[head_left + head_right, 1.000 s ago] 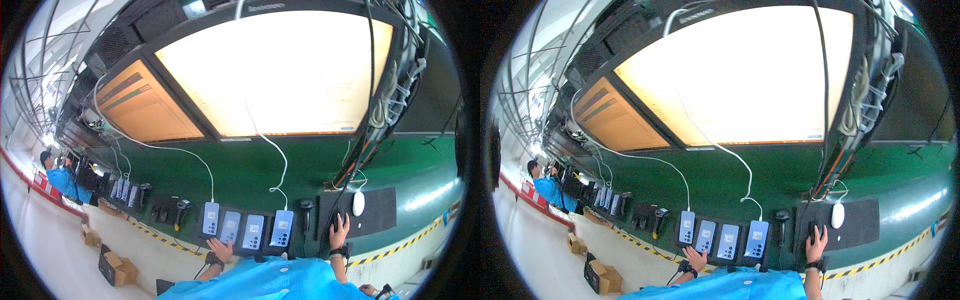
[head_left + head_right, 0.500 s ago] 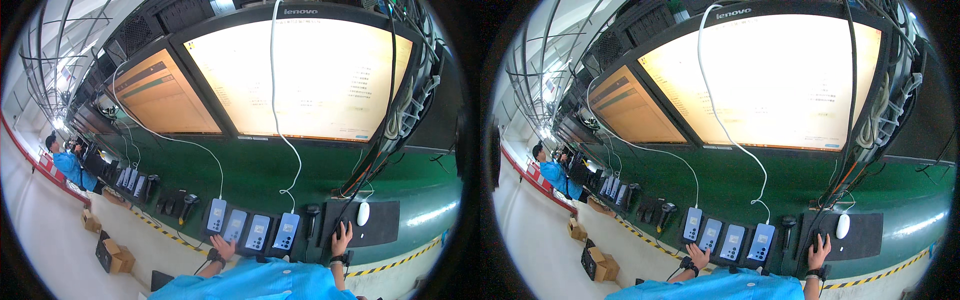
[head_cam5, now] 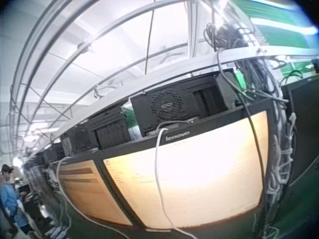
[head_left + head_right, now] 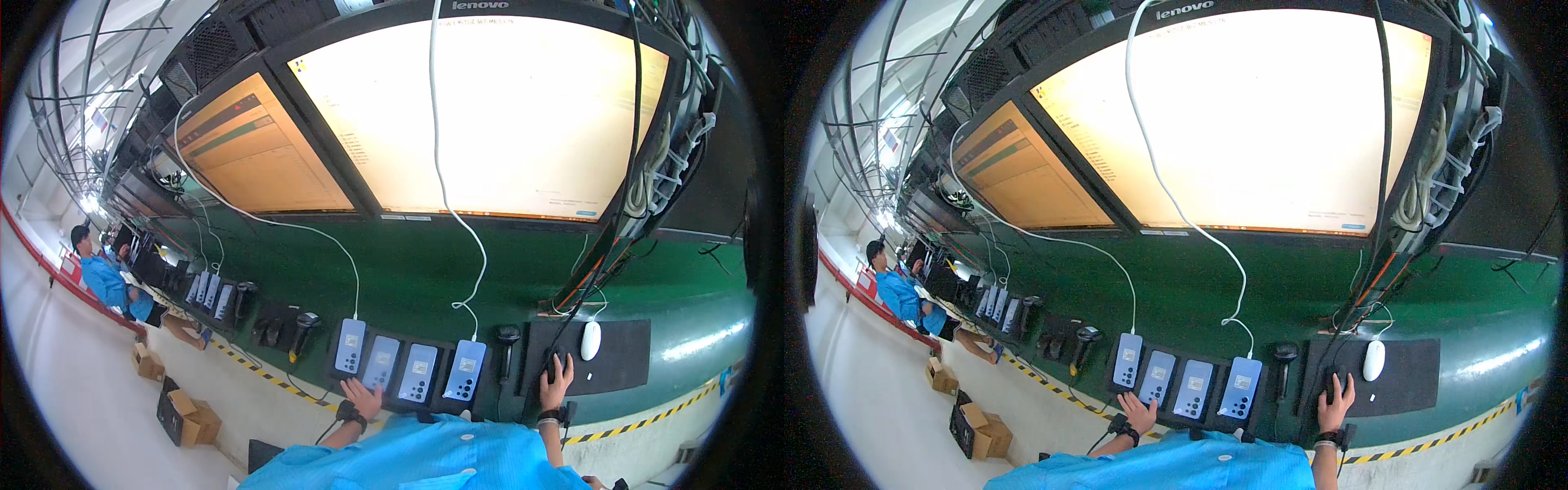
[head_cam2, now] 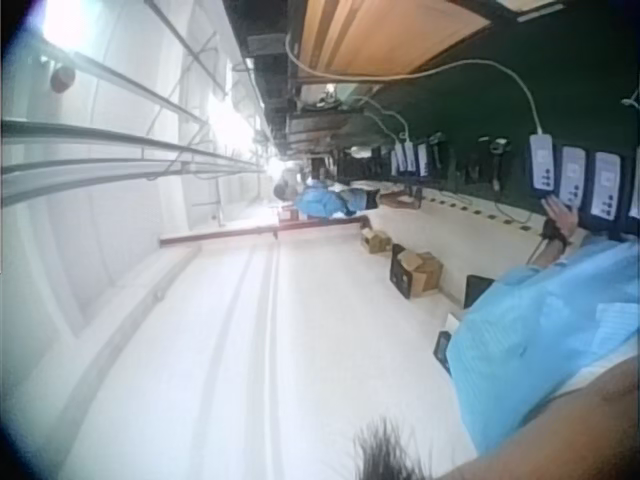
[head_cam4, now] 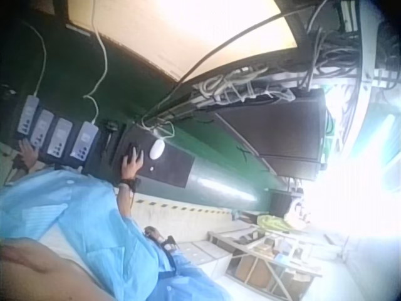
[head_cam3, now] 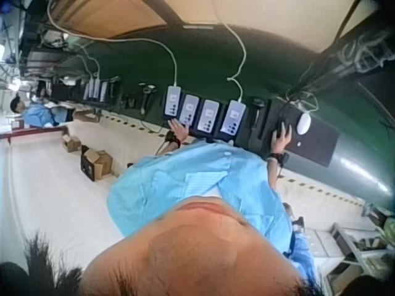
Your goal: Scanning barcodes and checking functionalities of multiple mobile phones on an electronics production line.
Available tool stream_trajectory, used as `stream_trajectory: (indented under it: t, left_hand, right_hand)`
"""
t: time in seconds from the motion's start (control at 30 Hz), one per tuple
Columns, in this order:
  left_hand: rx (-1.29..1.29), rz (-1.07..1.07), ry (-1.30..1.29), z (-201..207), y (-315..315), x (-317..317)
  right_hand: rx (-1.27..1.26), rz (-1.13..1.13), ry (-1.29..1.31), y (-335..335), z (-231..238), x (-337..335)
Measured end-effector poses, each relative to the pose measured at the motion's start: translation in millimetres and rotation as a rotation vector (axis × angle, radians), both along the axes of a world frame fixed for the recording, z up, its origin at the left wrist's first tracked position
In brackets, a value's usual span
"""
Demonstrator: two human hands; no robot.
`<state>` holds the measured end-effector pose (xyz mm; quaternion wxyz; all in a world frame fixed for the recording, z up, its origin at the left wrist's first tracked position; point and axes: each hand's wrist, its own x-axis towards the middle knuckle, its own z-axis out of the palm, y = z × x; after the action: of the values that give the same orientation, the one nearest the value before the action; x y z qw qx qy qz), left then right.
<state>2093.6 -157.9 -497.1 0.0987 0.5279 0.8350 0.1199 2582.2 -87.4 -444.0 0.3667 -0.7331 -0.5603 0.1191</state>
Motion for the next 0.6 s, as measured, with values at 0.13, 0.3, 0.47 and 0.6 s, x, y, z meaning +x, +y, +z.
stream_trajectory:
  t: [0.13,0.3,0.47,0.6]
  left_hand:
    - [-0.019,0.012,-0.026,1.1,0.7,0.0]
    - [-0.029,0.009,-0.041,2.3,1.0,0.2]
    - [-0.048,0.053,-0.066,4.3,1.4,1.4]
    - [-0.082,0.021,-0.073,6.9,2.4,0.9]
  right_hand:
    - [0.035,-0.010,0.008,-1.6,-4.0,0.8]
    - [0.025,-0.013,0.003,-1.2,-5.5,1.2]
    - [0.025,-0.026,-0.007,-1.1,-4.1,0.2]
    - [0.022,-0.031,-0.020,-1.3,-2.8,-0.8]
